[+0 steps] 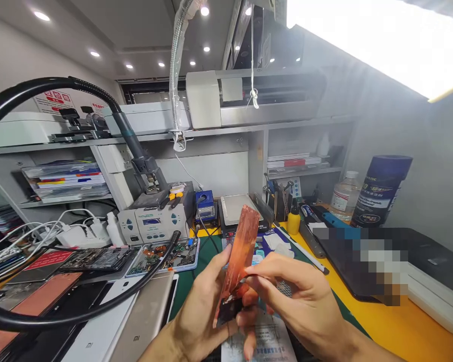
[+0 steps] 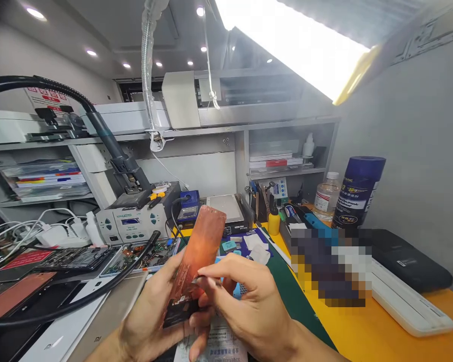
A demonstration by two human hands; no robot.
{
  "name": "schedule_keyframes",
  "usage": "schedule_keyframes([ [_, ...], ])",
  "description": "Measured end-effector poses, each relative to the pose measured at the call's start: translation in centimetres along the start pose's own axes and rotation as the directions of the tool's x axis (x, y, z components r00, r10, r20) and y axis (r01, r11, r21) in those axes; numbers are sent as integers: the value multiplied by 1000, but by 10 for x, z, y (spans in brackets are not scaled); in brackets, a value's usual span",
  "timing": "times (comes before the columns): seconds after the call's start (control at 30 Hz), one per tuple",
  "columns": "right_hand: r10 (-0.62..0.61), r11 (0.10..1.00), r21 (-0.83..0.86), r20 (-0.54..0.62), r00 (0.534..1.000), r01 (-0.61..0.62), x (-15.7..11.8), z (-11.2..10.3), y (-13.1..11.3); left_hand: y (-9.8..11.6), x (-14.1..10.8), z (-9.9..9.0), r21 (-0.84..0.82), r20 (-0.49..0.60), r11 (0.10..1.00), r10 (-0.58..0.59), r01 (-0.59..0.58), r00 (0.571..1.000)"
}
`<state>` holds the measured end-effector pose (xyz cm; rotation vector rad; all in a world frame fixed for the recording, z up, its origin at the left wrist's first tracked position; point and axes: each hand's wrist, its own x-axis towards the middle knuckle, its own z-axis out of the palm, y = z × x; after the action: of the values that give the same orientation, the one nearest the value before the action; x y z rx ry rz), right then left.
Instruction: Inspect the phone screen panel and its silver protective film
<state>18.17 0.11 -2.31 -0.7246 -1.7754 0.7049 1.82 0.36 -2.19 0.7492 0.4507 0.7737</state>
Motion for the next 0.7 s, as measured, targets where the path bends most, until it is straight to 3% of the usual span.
schedule_keyframes([
  [0.13, 52, 998, -39, -27, 998, -53, 3, -4, 0, -2, -4, 1, -7, 52, 999, 40, -40, 998],
  [0.3, -44, 986, -163, -42, 998, 37, 9, -7, -4, -6, -3, 5, 0, 20, 994, 108, -108, 994],
  [0.4, -31, 988, -154, -4, 1000, 30, 14, -6, -10, -4, 0, 5, -65, 10, 991, 121, -120, 993],
  [0.5, 140, 987, 55, 143, 980, -149, 21, -1, -15, -1, 1, 2, -116, 3, 987, 114, -113, 993],
  [0.6, 286, 902, 236, 300, 910, -361, 31, 3, -13, 1, 3, -1, -145, 31, 981, 132, -126, 991],
  [0.7, 325, 864, 280, 323, 889, -418, 37, 3, -4, 1, 5, -2, -183, 59, 973, 153, -140, 986],
])
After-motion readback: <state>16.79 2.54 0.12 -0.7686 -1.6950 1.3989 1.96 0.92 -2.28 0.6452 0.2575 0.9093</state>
